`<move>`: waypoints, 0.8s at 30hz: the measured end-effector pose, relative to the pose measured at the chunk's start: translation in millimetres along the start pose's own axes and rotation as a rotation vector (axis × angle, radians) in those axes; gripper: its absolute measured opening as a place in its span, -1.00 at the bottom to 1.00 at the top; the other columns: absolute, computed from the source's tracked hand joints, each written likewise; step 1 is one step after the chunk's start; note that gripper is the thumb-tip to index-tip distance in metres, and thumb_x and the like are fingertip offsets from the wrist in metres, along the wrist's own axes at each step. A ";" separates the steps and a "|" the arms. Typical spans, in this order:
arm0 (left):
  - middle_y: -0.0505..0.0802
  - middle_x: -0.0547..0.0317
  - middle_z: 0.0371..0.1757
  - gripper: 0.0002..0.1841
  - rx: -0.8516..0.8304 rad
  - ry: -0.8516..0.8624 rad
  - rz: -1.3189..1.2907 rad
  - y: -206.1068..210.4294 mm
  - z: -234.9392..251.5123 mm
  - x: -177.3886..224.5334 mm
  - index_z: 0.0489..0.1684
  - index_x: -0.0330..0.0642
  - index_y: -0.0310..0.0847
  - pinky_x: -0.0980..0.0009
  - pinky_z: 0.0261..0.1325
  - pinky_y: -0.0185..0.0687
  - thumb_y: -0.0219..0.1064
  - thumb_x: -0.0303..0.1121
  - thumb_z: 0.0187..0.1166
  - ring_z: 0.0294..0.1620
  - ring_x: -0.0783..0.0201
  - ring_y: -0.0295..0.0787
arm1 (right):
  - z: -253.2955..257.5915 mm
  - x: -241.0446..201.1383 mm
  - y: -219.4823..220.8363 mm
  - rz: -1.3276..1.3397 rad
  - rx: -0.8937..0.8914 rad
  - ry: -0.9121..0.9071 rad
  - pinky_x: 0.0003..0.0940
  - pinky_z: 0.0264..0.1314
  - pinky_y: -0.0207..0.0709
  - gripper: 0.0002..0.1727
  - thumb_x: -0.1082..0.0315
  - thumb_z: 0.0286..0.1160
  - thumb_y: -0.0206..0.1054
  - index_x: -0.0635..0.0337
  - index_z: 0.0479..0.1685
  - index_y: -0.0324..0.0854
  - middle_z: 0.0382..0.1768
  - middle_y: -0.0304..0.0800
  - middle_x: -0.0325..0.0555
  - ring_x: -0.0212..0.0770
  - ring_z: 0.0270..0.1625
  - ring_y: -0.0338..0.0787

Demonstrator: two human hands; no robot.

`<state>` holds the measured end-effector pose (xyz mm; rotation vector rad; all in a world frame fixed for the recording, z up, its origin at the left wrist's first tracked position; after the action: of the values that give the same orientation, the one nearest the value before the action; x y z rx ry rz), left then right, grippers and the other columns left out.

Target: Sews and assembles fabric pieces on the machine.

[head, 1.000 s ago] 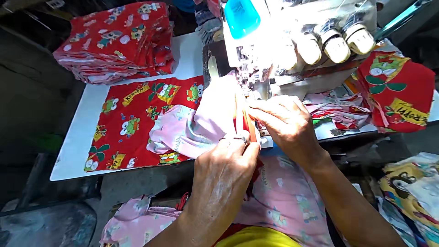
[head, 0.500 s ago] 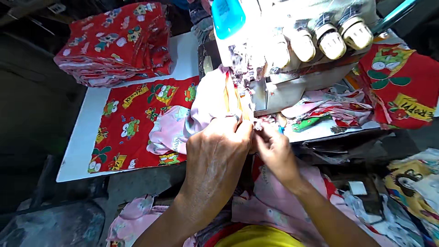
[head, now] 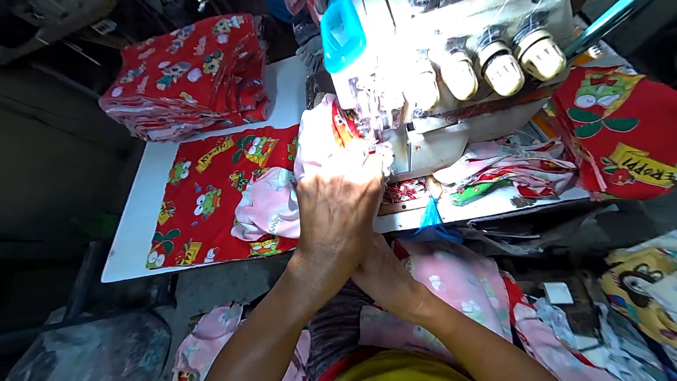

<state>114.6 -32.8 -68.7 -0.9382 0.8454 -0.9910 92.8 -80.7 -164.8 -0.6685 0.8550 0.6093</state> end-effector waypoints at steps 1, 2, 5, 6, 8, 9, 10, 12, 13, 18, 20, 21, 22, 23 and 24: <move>0.74 -0.10 -0.34 -0.83 0.001 0.008 -0.004 0.4 3.0 -1.5 -0.23 -0.26 0.77 0.08 -0.51 0.36 0.35 -0.33 0.61 -0.40 -0.09 0.71 | -1.4 2.8 1.3 0.009 -0.027 0.019 -0.48 0.00 0.68 -0.83 0.47 0.46 0.31 0.35 -0.14 0.77 -0.22 0.86 0.05 -0.22 -0.14 0.86; 0.74 -0.12 -0.34 -0.83 0.007 0.019 -0.008 1.0 5.0 -2.8 -0.22 -0.27 0.76 0.06 -0.50 0.37 0.35 -0.34 0.61 -0.40 -0.12 0.71 | -3.5 6.6 2.5 0.023 -0.066 0.045 -0.48 0.04 0.68 -0.80 0.47 0.51 0.29 0.35 -0.05 0.77 -0.16 0.86 0.04 -0.24 -0.11 0.86; 0.75 -0.11 -0.27 -0.86 0.010 0.041 -0.028 3.1 9.6 -7.3 -0.20 -0.26 0.75 0.01 -0.39 0.43 0.31 -0.39 0.61 -0.30 -0.12 0.73 | -13.4 20.4 4.0 0.052 -0.145 0.122 -0.52 0.14 0.68 -0.70 0.41 0.63 0.24 0.30 0.19 0.76 -0.03 0.86 0.00 -0.32 -0.03 0.85; 0.75 -0.10 -0.26 -0.87 0.000 0.040 -0.040 4.3 11.7 -9.3 -0.22 -0.24 0.74 0.00 -0.37 0.43 0.31 -0.39 0.61 -0.29 -0.12 0.73 | -17.2 25.2 3.1 0.054 -0.154 0.137 -0.54 0.17 0.68 -0.69 0.40 0.66 0.23 0.28 0.22 0.76 -0.01 0.87 -0.01 -0.34 -0.01 0.86; 0.79 -0.10 -0.26 -0.83 -0.026 0.018 -0.097 6.3 17.7 -18.0 -0.22 -0.19 0.78 -0.06 -0.34 0.48 0.31 -0.32 0.63 -0.24 -0.16 0.78 | -23.8 33.7 -2.2 0.060 -0.158 0.147 -0.54 0.21 0.68 -0.70 0.38 0.69 0.22 0.28 0.22 0.76 0.03 0.87 -0.02 -0.36 0.02 0.86; 0.81 -0.07 -0.26 -0.80 -0.042 0.009 -0.136 5.9 21.1 -25.5 -0.21 -0.14 0.82 -0.09 -0.34 0.53 0.31 -0.25 0.63 -0.22 -0.14 0.81 | -26.5 36.6 -6.7 0.063 -0.150 0.136 -0.52 0.25 0.69 -0.70 0.39 0.70 0.21 0.29 0.21 0.76 0.06 0.88 -0.01 -0.34 0.06 0.87; 0.83 -0.07 -0.22 -0.77 -0.081 0.007 -0.190 4.9 24.2 -34.2 -0.18 -0.13 0.84 -0.14 -0.28 0.58 0.31 -0.21 0.64 -0.17 -0.15 0.82 | -28.7 38.9 -11.7 0.059 -0.138 0.130 -0.49 0.27 0.68 -0.70 0.39 0.70 0.20 0.30 0.19 0.77 0.07 0.88 0.00 -0.32 0.09 0.86; 0.84 0.00 -0.24 -0.74 -0.169 0.022 -0.324 4.1 29.7 -56.5 -0.19 -0.12 0.84 -0.09 -0.19 0.56 0.30 -0.16 0.64 -0.18 -0.01 0.78 | -31.2 42.4 -22.6 0.054 -0.119 0.137 -0.47 0.31 0.68 -0.69 0.41 0.70 0.18 0.31 0.19 0.78 0.10 0.88 0.00 -0.30 0.15 0.87; 0.83 0.11 -0.30 -0.75 -0.202 0.037 -0.387 4.5 32.5 -68.0 -0.23 -0.10 0.83 0.05 -0.21 0.54 0.32 -0.15 0.61 -0.27 0.16 0.73 | -31.4 44.0 -28.3 0.052 -0.105 0.151 -0.48 0.30 0.69 -0.69 0.41 0.70 0.18 0.30 0.19 0.78 0.10 0.88 -0.01 -0.31 0.15 0.86; 0.76 0.50 -0.45 -0.92 -0.384 0.001 -0.724 11.8 38.0 -98.7 -0.29 -0.05 0.81 0.78 -0.39 0.45 0.41 -0.34 0.57 -0.51 0.78 0.54 | -20.0 43.5 -55.4 0.024 -0.008 0.173 -0.50 0.19 0.74 -0.73 0.38 0.68 0.23 0.24 0.12 0.81 0.06 0.87 -0.11 -0.41 0.08 0.86; 0.71 0.50 -0.53 -0.91 -0.395 -0.045 -0.783 13.9 37.7 -99.9 -0.32 -0.08 0.78 0.80 -0.50 0.42 0.41 -0.37 0.59 -0.60 0.76 0.51 | -12.5 39.3 -63.5 0.032 0.028 0.173 -0.52 0.12 0.74 -0.74 0.40 0.68 0.24 0.20 0.13 0.81 0.07 0.88 -0.18 -0.44 0.04 0.86; 0.68 0.52 -0.55 -0.91 -0.380 -0.038 -0.795 14.5 38.0 -99.8 -0.34 -0.07 0.75 0.80 -0.53 0.39 0.40 -0.37 0.59 -0.62 0.76 0.47 | -8.9 37.4 -67.0 0.042 0.052 0.176 -0.51 0.09 0.76 -0.74 0.41 0.67 0.24 0.19 0.14 0.80 0.04 0.89 -0.20 -0.45 0.00 0.87; 0.67 0.52 -0.56 -0.91 -0.360 -0.034 -0.794 14.4 38.7 -99.8 -0.34 -0.07 0.74 0.80 -0.54 0.38 0.40 -0.36 0.59 -0.63 0.76 0.46 | -5.6 35.7 -70.0 0.058 0.076 0.186 -0.51 0.06 0.79 -0.74 0.42 0.67 0.24 0.20 0.17 0.79 0.01 0.91 -0.22 -0.45 -0.05 0.89; 0.66 0.54 -0.55 -0.90 -0.336 -0.023 -0.775 13.5 39.7 -99.7 -0.33 -0.05 0.74 0.79 -0.54 0.36 0.39 -0.33 0.59 -0.63 0.76 0.45 | -1.8 33.6 -71.9 0.074 0.096 0.193 -0.51 0.00 0.81 -0.73 0.44 0.68 0.23 0.21 0.21 0.76 -0.04 0.93 -0.23 -0.45 -0.12 0.91; 0.65 0.54 -0.53 -0.89 -0.306 -0.010 -0.745 11.3 41.2 -99.2 -0.34 -0.03 0.74 0.78 -0.52 0.34 0.39 -0.30 0.58 -0.61 0.76 0.44 | 2.9 30.6 -72.3 0.096 0.112 0.196 -0.50 -0.07 0.82 -0.71 0.44 0.70 0.22 0.23 0.26 0.73 -0.09 0.94 -0.24 -0.44 -0.19 0.91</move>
<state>123.4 73.0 -49.1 -1.5798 0.6501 -1.5101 161.6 -118.4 -168.4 -0.5941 1.1013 0.5838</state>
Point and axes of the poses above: each hand's wrist, its own z-axis towards the middle knuckle, its own y-axis out of the palm, x = y × z, the point moved 8 cm from there along z, towards the middle knuckle
